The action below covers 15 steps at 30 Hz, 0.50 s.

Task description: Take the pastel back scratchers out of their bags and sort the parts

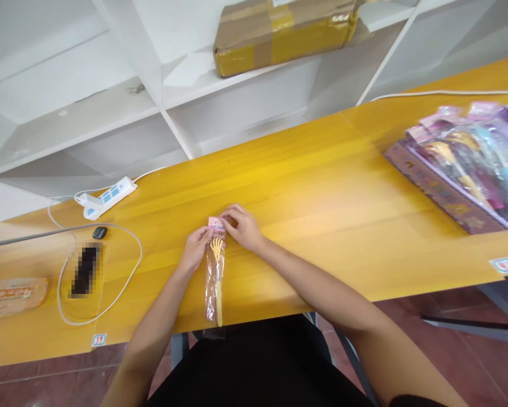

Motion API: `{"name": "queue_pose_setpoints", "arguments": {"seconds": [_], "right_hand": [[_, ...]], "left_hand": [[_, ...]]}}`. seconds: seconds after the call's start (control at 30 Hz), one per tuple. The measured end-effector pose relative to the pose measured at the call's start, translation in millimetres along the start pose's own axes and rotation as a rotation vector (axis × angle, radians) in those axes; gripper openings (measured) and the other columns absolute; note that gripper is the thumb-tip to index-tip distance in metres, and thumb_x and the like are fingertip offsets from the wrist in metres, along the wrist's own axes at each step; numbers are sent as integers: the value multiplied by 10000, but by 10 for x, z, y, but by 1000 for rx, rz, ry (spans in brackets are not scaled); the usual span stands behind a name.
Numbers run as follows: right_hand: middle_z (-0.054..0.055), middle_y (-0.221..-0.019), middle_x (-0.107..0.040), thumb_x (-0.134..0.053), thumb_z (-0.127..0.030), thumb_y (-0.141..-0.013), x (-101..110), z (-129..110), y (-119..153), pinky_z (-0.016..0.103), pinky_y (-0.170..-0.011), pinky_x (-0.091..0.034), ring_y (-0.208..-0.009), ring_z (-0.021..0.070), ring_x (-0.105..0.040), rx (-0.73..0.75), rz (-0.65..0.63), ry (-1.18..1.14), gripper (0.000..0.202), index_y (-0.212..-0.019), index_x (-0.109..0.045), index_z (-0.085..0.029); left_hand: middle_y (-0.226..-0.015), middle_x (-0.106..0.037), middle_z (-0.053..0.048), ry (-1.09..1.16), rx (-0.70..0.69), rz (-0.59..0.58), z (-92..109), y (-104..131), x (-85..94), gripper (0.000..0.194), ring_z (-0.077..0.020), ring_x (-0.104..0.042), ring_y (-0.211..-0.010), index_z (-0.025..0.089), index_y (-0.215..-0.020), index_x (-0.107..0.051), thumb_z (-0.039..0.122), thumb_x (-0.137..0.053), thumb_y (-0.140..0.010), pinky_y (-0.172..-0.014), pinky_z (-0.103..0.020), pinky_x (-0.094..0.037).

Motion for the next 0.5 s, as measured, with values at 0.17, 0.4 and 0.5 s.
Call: {"name": "queue_pose_setpoints", "arguments": {"seconds": [0.17,0.4,0.5], "right_hand": [[106,-1121,-695,-586,-239,-1057,-71,-86,59,367,-884,-593,-1030,215,-684,206,-59,102,124,-1113,-695,-220],[125,-1218,-724,-530,-211,-1072,-141,-49,85,414,-961,-637,-1109,228,-720,270,-132,178,209,-1228,-667,-231],[123,-1257,-734,-528,-203,-1072,-142,-71,76,424,-1004,-640,-1152,224,-730,289,-163,149,235,-1266,-655,-234]], "left_hand": [[-968,-819,-132,7,-1,10,27,13,-26,476,-269,-783,-766,140,-1031,-779,570,-859,-845,-778,-387,-611],[-898,-808,-106,-19,-32,23,23,40,-33,505,-240,-770,-716,142,-975,-757,631,-817,-862,-745,-358,-615],[-905,-805,-104,-27,-41,18,21,40,-29,506,-238,-768,-716,144,-973,-762,639,-804,-871,-759,-366,-617]]}}
Point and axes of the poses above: each hand's wrist, its own y-axis away from the middle knuckle, its own x-axis out of the back of the hand, z = x × y, the point moved 6 cm from there along -y, towards the middle knuckle
